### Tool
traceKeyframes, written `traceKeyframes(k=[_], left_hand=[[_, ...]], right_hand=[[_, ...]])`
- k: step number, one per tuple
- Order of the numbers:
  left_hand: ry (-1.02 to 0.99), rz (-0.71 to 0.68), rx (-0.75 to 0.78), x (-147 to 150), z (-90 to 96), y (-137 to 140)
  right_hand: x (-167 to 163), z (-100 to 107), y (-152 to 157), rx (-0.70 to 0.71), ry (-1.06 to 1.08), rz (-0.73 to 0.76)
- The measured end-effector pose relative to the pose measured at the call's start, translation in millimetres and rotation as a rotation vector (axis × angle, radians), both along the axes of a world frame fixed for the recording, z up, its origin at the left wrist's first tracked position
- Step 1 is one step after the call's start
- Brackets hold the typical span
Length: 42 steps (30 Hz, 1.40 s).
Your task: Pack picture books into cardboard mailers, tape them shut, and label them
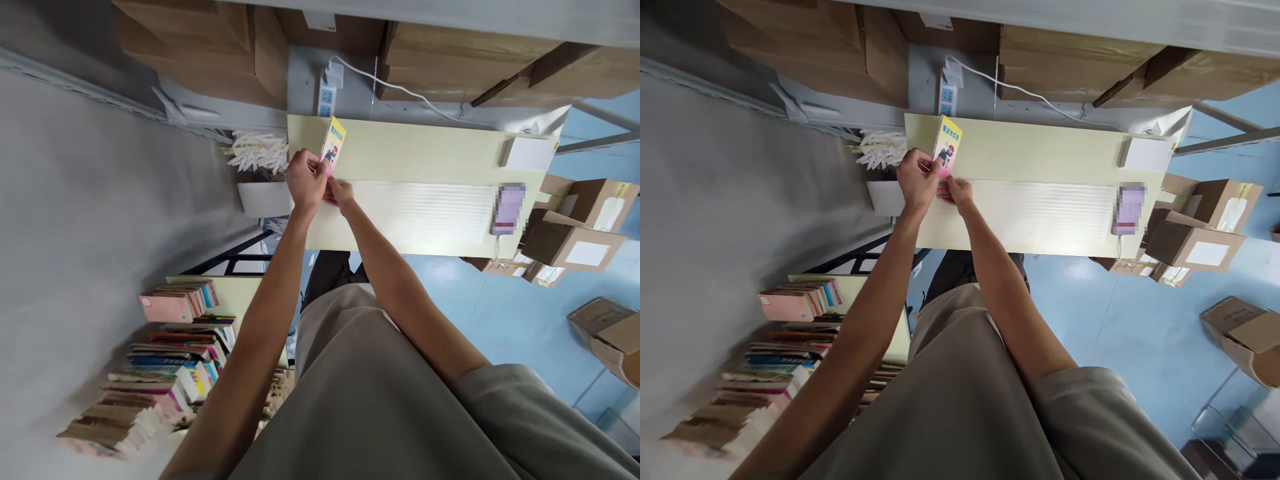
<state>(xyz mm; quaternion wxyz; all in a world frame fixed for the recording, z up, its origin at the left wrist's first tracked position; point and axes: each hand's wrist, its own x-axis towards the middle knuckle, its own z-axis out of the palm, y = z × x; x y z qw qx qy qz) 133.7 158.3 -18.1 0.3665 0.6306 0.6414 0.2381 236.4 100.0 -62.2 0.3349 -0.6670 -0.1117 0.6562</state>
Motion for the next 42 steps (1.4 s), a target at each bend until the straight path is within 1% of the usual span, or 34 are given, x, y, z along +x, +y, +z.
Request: traceKeyframes(k=[2,3,4,6,9,12,14,16,19,21,24,26,29,32,34,37,39,41,42], left_hand=[[-0.067,0.016,0.001,15,12.0,-22],[-0.1,0.023,-0.022,25,16.2,-35],[-0.133,0.035,-0.059,36,18.6,-50],[-0.203,0.063,-0.168,67,17.3,-83],[-0.266,0.056,-0.345,127,3.6,-142],[-0.236,-0.064,-0.435,187,-13.0,-197],[-0.195,-0.149,-0.448,217,-21.3,-224],[-0.141,-0.214,-0.435,238,-27.5,-239],[-0.033,-0.282,-0.383,254,-34.6,-246],[0.028,-0.304,-0.357,257,-38.6,-244],[0.071,-0.316,-0.374,256,-42.6,-238],[0.069,-0.333,-0.393,253,-43.9,-236],[0.043,-0.368,-0.389,251,-44.4,-236],[0.047,-0.39,-0.37,252,-44.4,-237],[0.059,-0.406,-0.356,254,-44.5,-238],[0.058,-0.409,-0.338,255,-44.0,-238],[0.058,-0.391,-0.335,254,-43.0,-237],[0.066,-0.375,-0.353,254,-41.3,-237],[0.072,-0.371,-0.369,254,-40.3,-237]], right_hand=[[23,9,-17,0.017,0.032,-0.078],[41,15,-32,0.029,0.029,-0.1],[61,21,-50,0.048,0.017,-0.105],[109,33,-95,0.075,-0.018,-0.123],[183,41,-173,0.122,-0.092,-0.182],[245,41,-238,0.103,-0.254,-0.198],[276,40,-266,0.072,-0.369,-0.19],[296,38,-281,0.046,-0.465,-0.162],[312,34,-289,0.033,-0.569,-0.085],[317,33,-292,0.04,-0.62,-0.019],[323,36,-303,0.021,-0.716,0.06],[329,41,-316,-0.043,-0.802,0.07],[337,49,-336,-0.174,-0.9,0.05],[341,53,-347,-0.298,-0.917,0.06],[341,54,-350,-0.338,-0.906,0.087],[341,57,-351,-0.327,-0.907,0.107],[338,61,-352,-0.292,-0.915,0.123],[332,65,-351,-0.209,-0.934,0.169],[327,67,-350,-0.145,-0.953,0.201]])
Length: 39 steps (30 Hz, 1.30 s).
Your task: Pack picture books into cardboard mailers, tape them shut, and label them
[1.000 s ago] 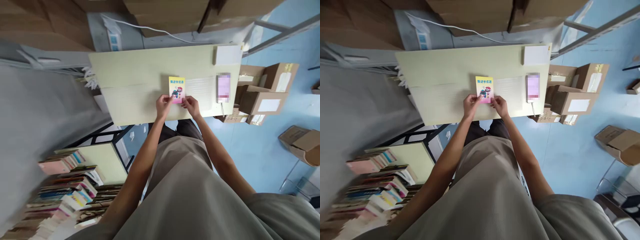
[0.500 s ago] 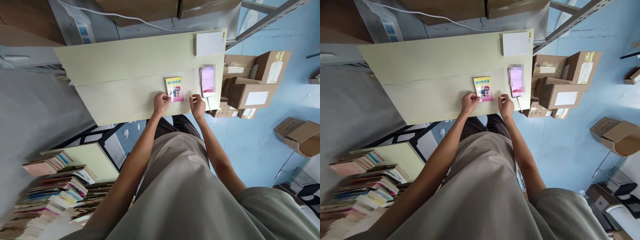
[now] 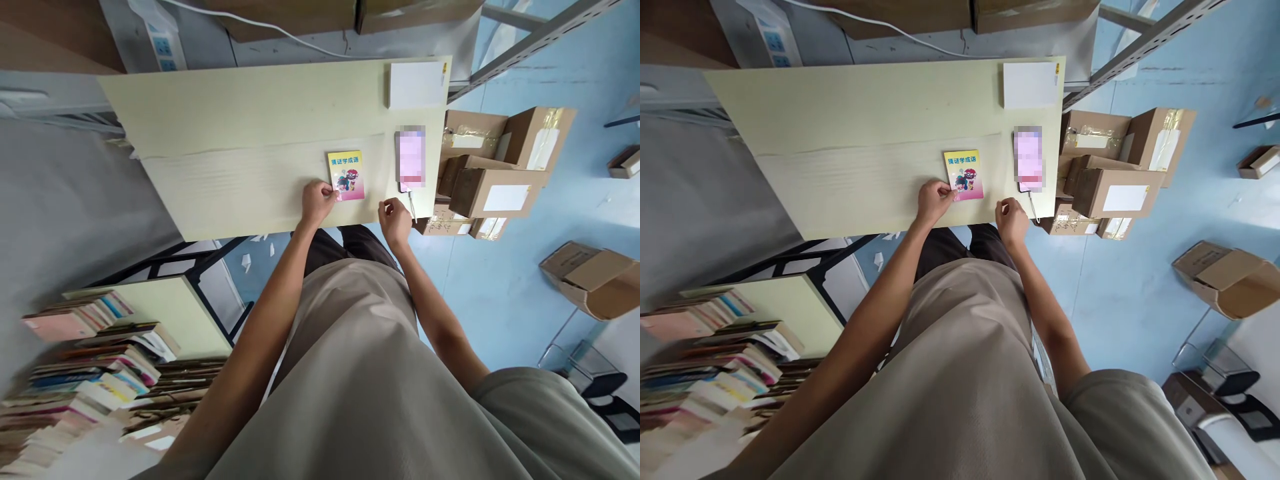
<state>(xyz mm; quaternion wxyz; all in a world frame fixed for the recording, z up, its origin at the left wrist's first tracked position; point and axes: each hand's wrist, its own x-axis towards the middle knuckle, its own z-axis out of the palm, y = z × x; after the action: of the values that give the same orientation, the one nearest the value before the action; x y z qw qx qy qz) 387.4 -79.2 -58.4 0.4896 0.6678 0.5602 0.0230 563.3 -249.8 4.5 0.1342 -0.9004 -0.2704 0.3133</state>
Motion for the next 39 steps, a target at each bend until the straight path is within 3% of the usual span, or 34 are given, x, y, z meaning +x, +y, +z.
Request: traceKeyframes(k=[5,9,13,17,20,24,28,34,39], left_hand=[[0.033,-0.007,0.019,-3,4.0,-4],[0.07,0.0,0.124,-5,6.6,-9],[0.038,0.137,0.109,-1,4.9,-16],[0.044,0.268,0.075,6,-4.4,-22],[0.069,0.289,0.033,8,-8.2,-21],[0.125,0.244,-0.02,8,-1.7,-17],[0.158,0.201,-0.019,10,6.5,-16],[0.087,0.202,0.099,12,6.3,-25],[0.007,0.057,0.298,30,12.5,-49]], right_hand=[[-36,-7,24,0.214,-0.041,0.362],[-57,-28,48,0.186,-0.018,0.591],[-65,-43,59,0.159,0.034,0.678],[-64,-44,58,0.155,0.083,0.665],[-50,-40,53,0.208,0.125,0.61],[-14,-46,60,0.251,0.081,0.315],[12,-65,92,0.183,0.147,0.099],[16,-78,130,0.118,0.239,0.041],[17,-73,136,0.149,0.228,0.042]])
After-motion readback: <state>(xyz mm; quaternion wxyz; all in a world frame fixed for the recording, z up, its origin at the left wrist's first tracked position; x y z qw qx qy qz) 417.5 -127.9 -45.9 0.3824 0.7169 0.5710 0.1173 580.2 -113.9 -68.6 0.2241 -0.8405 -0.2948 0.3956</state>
